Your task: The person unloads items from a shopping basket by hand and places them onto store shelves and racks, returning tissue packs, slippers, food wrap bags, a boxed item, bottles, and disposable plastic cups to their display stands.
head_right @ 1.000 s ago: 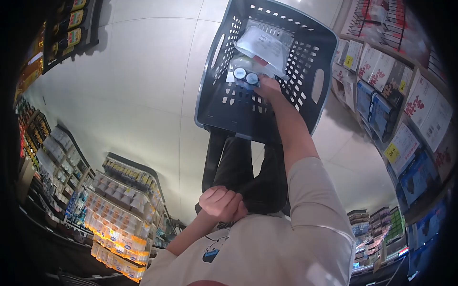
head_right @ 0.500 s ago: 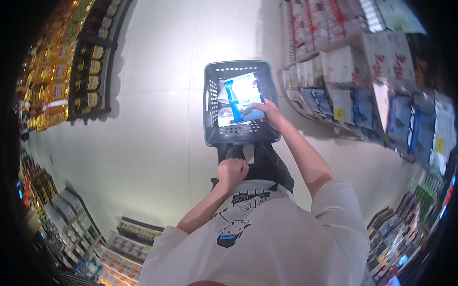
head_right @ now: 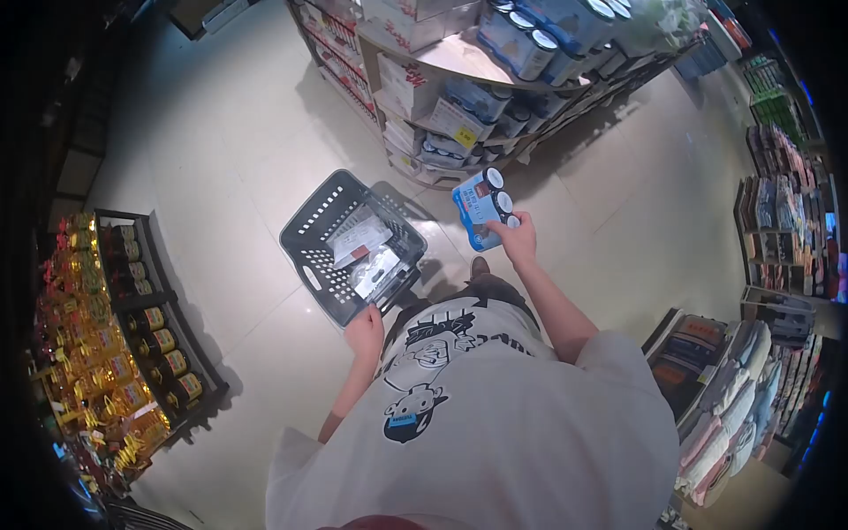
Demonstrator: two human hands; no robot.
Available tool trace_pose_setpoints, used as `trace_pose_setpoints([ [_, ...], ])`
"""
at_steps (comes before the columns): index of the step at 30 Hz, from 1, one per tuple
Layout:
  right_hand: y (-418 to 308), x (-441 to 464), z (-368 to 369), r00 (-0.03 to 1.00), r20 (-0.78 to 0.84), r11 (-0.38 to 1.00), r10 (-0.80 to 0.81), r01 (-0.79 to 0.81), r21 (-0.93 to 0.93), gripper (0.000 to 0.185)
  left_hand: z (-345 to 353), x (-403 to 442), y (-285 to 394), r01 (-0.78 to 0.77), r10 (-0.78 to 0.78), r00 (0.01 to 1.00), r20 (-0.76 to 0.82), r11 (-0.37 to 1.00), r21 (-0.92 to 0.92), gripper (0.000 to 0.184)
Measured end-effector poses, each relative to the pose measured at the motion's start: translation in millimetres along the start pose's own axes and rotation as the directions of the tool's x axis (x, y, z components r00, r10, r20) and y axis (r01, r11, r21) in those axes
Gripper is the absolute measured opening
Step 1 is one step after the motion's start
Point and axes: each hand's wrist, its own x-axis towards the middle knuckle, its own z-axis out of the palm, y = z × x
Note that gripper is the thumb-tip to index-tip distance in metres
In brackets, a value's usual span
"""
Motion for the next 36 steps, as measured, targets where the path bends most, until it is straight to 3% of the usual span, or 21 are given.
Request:
trace_pose_setpoints([
  [2,17.6,13.1,-30.5,0.972,-0.22,0.986,0.087,-0.116,-0.122,0.063,3.0,-1.6,7.1,-0.015,0.016,1.0,-0.019,0.999,0.042,0.045],
  [7,30.2,56.8,-90.9,0.942,-0.317,0.982,0.115,-0.155,-0.105,0.067,18.9,-7.4,18.1,0.014,0.007,0.987,-0.16,0.992,0.128,0.045],
  [9,23.9,79.7,-113.4,0.94,-0.342,0.99,-0.002,-0.046,-0.132,0.065,23.9,-7.3,19.8,0.018,0.015,0.989,-0.149,0.976,0.217,0.047],
  [10,19.9,90.8,-123.1,0.939,-0.344,0.993,0.019,-0.057,-0.101,0.065,28.2,-7.2,20.3,0.025,0.014,0.983,-0.183,0.978,0.209,0.049],
  [11,14.9,102.7,-130.6,0.931,-0.357,0.993,-0.083,0.045,-0.113,0.063,33.5,-9.9,20.9,0.034,0.008,0.977,-0.215,0.981,0.193,0.05],
  [12,9.2,115.6,-138.0,0.911,-0.367,0.98,-0.189,0.15,-0.133,0.062,28.8,-11.7,30.4,0.088,-0.063,0.988,-0.14,0.98,0.18,0.051],
  [13,4.9,129.6,-145.1,0.911,-0.369,0.982,-0.182,0.148,-0.118,0.062,31.1,-12.0,28.3,0.082,-0.054,0.988,-0.146,0.978,0.192,0.051],
  [15,-5.4,156.0,-156.7,0.86,-0.348,0.927,-0.374,0.333,-0.175,0.059,37.3,-11.5,26.3,0.085,-0.055,0.988,-0.142,0.974,0.211,0.049],
  [19,-34.9,202.1,-167.8,0.781,-0.315,0.842,-0.539,0.503,-0.193,0.058,31.7,-16.6,61.9,0.061,-0.033,0.987,-0.155,0.982,0.178,0.041],
  [21,-47.6,224.4,-166.6,0.775,-0.287,0.826,-0.563,0.53,-0.192,0.058,38.0,-23.5,81.8,0.15,-0.118,0.974,-0.191,0.975,0.164,0.036],
  [23,-54.7,244.8,-157.8,0.755,-0.273,0.803,-0.596,0.566,-0.189,0.059,47.0,-28.3,83.8,0.08,0.007,0.955,-0.298,0.956,0.281,0.034],
  [25,-60.7,262.6,-147.1,0.734,-0.255,0.777,-0.629,0.601,-0.186,0.06,53.0,-32.5,88.5,0.135,-0.07,0.971,-0.23,0.95,0.281,0.036],
  [27,-65.5,272.3,-136.4,0.762,-0.231,0.794,-0.605,0.556,-0.244,0.061,59.4,-38.9,88.4,0.123,-0.058,0.984,-0.17,0.906,0.404,0.042],
  [31,-72.5,284.1,-125.7,0.778,-0.162,0.782,-0.607,0.548,-0.298,0.059,55.3,-33.0,80.2,0.154,-0.136,0.988,-0.078,0.928,0.34,0.048],
  [36,-69.8,284.4,-120.9,0.687,-0.17,0.697,-0.706,0.634,-0.335,0.055,54.1,-29.4,87.7,0.24,-0.23,0.971,-0.069,0.905,0.352,0.05],
])
